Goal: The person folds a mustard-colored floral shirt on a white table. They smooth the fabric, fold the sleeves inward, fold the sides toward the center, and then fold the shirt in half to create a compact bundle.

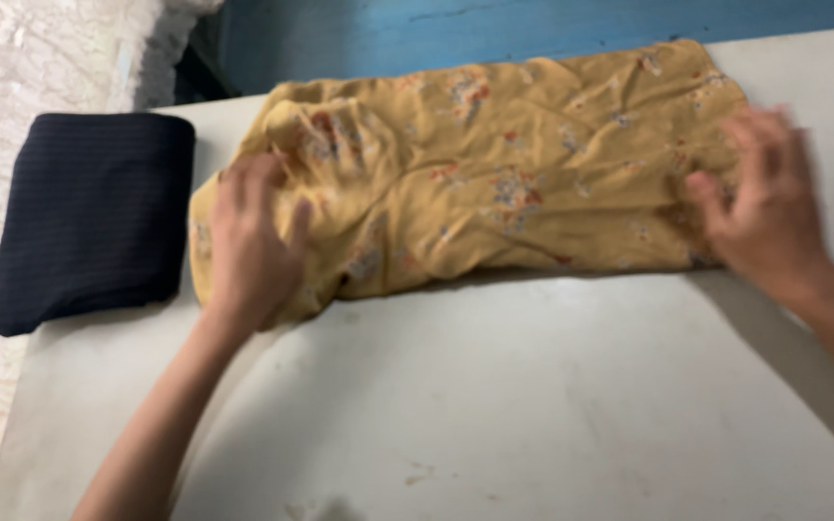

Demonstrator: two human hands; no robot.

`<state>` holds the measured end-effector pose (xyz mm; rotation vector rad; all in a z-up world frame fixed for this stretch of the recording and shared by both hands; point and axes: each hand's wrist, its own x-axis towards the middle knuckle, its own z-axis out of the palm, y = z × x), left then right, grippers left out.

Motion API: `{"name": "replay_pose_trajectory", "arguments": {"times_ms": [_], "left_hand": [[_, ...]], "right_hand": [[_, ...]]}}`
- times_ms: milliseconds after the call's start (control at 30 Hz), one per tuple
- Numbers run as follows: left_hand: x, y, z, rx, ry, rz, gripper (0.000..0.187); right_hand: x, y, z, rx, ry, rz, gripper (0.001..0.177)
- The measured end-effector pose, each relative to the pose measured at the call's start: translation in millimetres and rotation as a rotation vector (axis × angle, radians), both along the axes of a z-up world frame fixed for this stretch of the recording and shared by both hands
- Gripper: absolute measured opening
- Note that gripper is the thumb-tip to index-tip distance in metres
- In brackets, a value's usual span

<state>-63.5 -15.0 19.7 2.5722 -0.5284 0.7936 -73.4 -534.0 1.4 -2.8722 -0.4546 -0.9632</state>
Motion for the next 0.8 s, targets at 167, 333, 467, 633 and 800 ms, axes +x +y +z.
{"name": "replay_pose_trajectory", "arguments": {"times_ms": [167,333,467,633,800], "left_hand": [[-13.7,-31.5,-0.2,0.342,0.173,-0.347,0.062],[-2.8,-18.7,-5.1,0.393,0.257,-0.292,0.073],[-10.1,-5.6,-11.5,0.405,0.246,-0.305,0.077],[-23.9,-1.2,-14.9,0.423,0.260,-0.290,0.075],[-39.6,-5.9,-11.2,0.434,0.293,-0.266,0.075]], "right_hand": [[13.7,38.0,-20.1,0.105,0.330,0.224,0.068],[18.0,24.8,-23.8,0.026,0.490,0.159,0.074],[14.7,16.9,-26.8,0.031,0.475,0.186,0.075],[14.1,13.7,-32.6,0.001,0.462,0.208,0.075],[9.8,7.7,-29.3,-0.008,0.469,0.229,0.075]]}}
